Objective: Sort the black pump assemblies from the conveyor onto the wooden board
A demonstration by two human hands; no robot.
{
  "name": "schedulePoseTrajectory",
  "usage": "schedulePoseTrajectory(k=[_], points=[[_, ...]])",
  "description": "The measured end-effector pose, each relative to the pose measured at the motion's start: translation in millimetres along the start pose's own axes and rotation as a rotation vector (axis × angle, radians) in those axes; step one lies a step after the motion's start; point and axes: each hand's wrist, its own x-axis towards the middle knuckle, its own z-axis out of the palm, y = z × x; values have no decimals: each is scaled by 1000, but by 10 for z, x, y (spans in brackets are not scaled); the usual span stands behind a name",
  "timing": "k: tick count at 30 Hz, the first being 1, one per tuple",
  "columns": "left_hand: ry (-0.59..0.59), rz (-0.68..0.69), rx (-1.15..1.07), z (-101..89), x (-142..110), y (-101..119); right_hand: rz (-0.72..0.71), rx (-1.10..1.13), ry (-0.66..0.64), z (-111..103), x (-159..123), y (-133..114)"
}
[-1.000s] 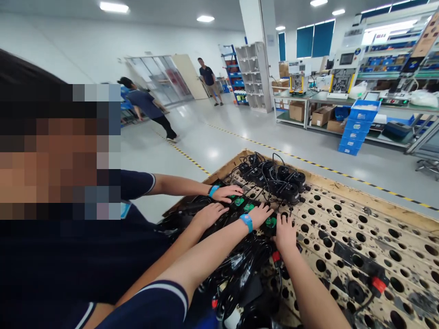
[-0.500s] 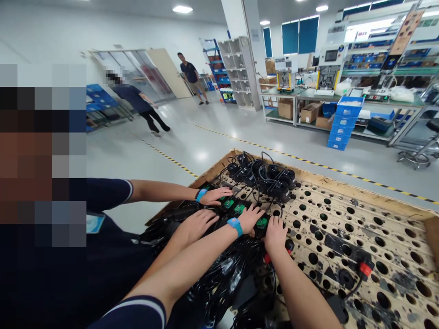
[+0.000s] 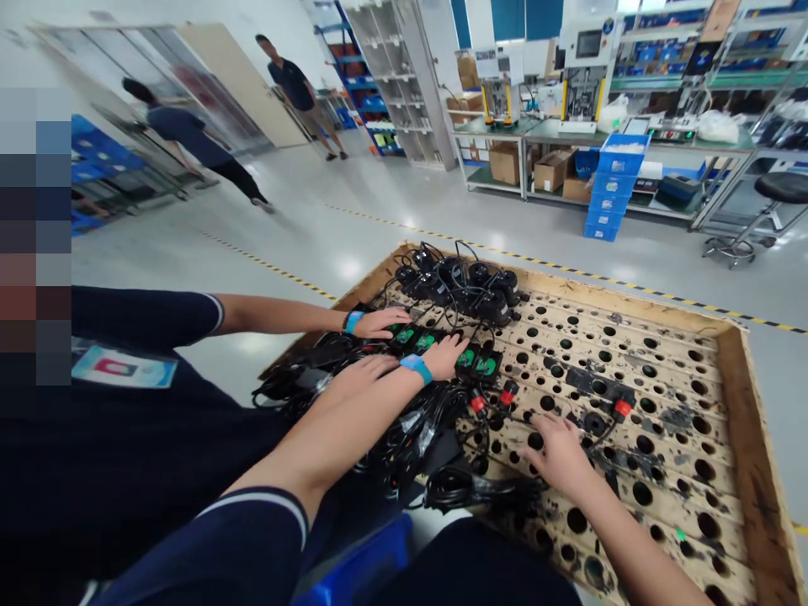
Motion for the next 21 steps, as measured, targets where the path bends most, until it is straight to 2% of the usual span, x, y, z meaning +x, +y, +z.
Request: schedulePoseTrajectory(k=[2,4,7,9,11,14,19,21], points=[[42,-3,-42,-107,-124,242,68,-22,-72,-34,-439,256],[64,47,-70,-175,-275,574,115,-54,-91,-6,-681,434],[59,139,-149,-195,-494,1093,95,-115,-72,72,-701,573],[41,152,-193,-164,-608,1335,57,-138,-46,94,-601,600],[27,135,-210,-101,-710,1452,19,-125,13,79,-515,592],[-25,130,-344,60,-928,1466,-62,-80,156,21,-501,547],[-438,251,-866,331,-1479,1520,-264,-64,391,-109,-660,479],[-468,268,-975,350,-1640,1585,-323,-66,431,-159,-727,470]])
